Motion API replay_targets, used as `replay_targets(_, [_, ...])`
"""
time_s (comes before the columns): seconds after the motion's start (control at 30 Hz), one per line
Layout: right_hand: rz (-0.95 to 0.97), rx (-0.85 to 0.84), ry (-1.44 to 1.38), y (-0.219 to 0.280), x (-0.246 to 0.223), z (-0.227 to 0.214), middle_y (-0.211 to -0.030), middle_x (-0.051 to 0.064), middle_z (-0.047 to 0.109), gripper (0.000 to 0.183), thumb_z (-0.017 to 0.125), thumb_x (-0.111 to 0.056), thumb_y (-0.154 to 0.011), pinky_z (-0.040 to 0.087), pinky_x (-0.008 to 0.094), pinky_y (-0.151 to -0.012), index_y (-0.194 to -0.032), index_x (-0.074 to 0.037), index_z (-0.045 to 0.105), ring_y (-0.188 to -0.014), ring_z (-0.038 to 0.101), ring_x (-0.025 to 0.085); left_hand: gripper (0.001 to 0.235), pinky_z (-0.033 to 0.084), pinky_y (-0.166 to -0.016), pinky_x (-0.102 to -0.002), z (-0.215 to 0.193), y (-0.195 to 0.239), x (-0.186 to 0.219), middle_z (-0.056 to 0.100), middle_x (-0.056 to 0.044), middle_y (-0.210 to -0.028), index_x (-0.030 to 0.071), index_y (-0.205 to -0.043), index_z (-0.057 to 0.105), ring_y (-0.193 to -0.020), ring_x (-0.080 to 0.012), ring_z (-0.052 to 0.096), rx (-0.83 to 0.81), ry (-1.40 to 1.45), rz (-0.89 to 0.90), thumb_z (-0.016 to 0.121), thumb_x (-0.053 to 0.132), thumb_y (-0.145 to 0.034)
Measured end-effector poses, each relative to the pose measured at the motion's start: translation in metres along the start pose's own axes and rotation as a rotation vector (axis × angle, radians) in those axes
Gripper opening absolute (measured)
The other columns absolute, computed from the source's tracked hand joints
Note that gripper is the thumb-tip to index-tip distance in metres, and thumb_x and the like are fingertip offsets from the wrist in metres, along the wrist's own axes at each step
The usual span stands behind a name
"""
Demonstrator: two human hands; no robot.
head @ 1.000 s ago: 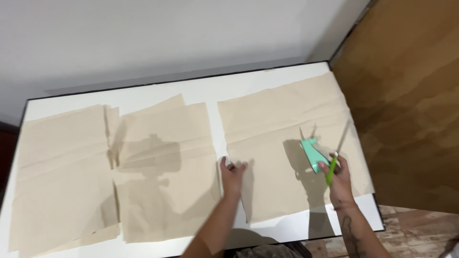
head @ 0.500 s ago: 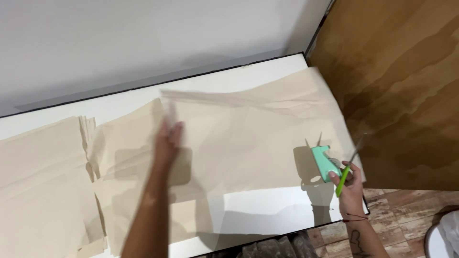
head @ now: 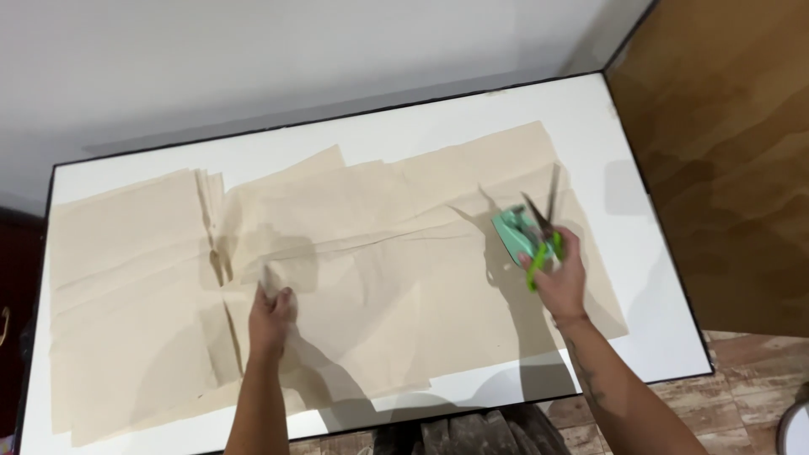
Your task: The person cuts a large sheet of beige paper into smaller pieces using green-handled scissors on a white table. They then fold the cut pieces and measure one of them with a red measuring tape.
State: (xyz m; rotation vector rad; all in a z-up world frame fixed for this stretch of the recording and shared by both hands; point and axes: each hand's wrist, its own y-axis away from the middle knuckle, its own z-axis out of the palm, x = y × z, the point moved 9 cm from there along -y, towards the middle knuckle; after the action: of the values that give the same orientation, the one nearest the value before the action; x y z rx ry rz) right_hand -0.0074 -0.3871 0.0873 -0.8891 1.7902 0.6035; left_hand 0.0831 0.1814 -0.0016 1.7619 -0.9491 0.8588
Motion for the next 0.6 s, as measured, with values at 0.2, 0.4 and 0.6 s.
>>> replay_targets(0.2, [-0.092,-0.006,0.485,-0.044,0.022,0.057,-0.125,0.015,0.066,0.081,0.091,-0.038,-0.073,0.045,0.051,-0.108,-0.141,-0.016,0.052,-0.121,0.061,0.036,0.086,0.053,-0.097,-0.056,-0.009,-0.001,0.006,0.075,-0.023,-0.112,0.023,-0.168,0.022,-0.114,-0.0409,0.069,-0.004,-0.470,0.027,0.067,0.038,-0.097])
replay_targets(0.4, [-0.086,0.013,0.588,-0.057,0.028,0.062,-0.130,0.014,0.063,0.082,0.089,-0.036,-0.075,0.041,0.056,-0.105,-0.144,-0.017,0.048,-0.125,0.057,0.037,0.096,0.049,-0.104,-0.056,-0.006,0.022,0.028,0.070,-0.024,-0.126,0.028,-0.169,0.012,-0.126,-0.0446,0.061,0.158,-0.658,0.084,0.072,0.020,-0.095])
replay_targets(0.6, [-0.081,-0.063,0.111,0.024,-0.011,0.023,-0.125,0.022,0.058,0.068,0.080,-0.015,-0.091,0.044,0.052,-0.103,-0.144,-0.005,0.039,-0.120,0.059,0.039,0.072,0.028,-0.120,-0.054,0.131,0.095,0.002,0.040,-0.020,-0.161,0.006,-0.158,0.039,-0.150,-0.0398,0.036,0.115,-1.118,1.047,0.063,0.021,-0.092])
